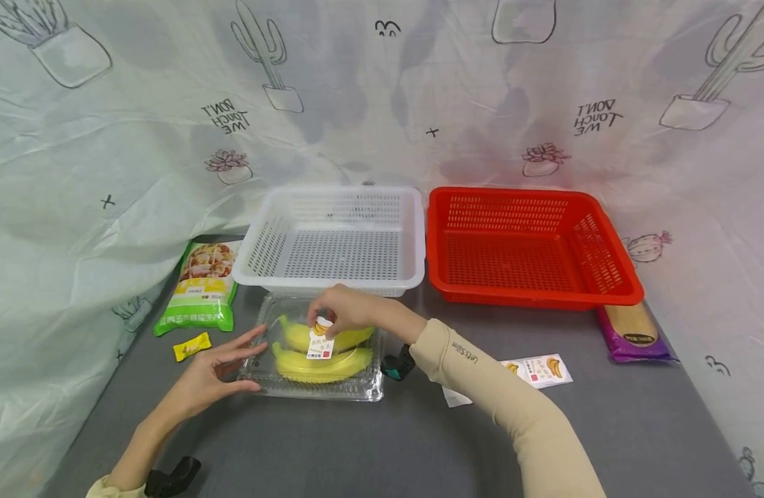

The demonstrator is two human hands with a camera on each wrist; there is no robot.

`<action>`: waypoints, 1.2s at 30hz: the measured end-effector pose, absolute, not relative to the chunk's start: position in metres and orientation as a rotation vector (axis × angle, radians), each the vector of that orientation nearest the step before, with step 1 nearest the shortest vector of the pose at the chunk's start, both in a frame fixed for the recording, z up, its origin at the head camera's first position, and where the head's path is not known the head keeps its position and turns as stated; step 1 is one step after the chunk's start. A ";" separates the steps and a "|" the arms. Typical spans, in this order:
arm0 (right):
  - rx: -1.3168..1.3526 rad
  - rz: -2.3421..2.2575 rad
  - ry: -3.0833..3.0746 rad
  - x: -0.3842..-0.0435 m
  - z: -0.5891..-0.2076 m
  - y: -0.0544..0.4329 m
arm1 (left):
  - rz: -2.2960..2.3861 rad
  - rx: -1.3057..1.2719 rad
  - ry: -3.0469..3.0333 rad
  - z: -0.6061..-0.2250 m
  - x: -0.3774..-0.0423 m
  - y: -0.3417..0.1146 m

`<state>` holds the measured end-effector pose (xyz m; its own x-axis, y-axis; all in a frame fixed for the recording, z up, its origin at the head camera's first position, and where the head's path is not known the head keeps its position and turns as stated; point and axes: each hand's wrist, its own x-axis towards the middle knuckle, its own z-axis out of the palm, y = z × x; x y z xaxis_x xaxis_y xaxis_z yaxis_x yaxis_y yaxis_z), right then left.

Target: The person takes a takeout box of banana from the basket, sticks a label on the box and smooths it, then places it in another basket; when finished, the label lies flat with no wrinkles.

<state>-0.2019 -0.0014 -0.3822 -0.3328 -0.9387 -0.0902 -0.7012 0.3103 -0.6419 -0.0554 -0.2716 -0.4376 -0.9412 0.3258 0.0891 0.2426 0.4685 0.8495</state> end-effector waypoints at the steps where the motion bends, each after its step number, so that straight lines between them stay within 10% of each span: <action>1: -1.466 -0.716 2.156 -0.201 -0.383 0.000 | 1.494 0.508 2.619 -0.437 -0.055 -0.272; 12: -0.991 -1.625 1.981 -0.172 -0.408 0.010 | 1.480 0.490 2.626 -0.435 -0.054 -0.273; 36: -1.028 -1.661 1.874 -0.121 -0.405 0.051 | 1.405 0.541 2.674 -0.434 -0.055 -0.271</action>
<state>-0.1215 0.0507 -0.4048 -0.6322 -0.7596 0.1527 -0.2430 0.0073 -0.9700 -0.0547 -0.2705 -0.4339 -0.9353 0.3402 0.0973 0.2732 0.5193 0.8098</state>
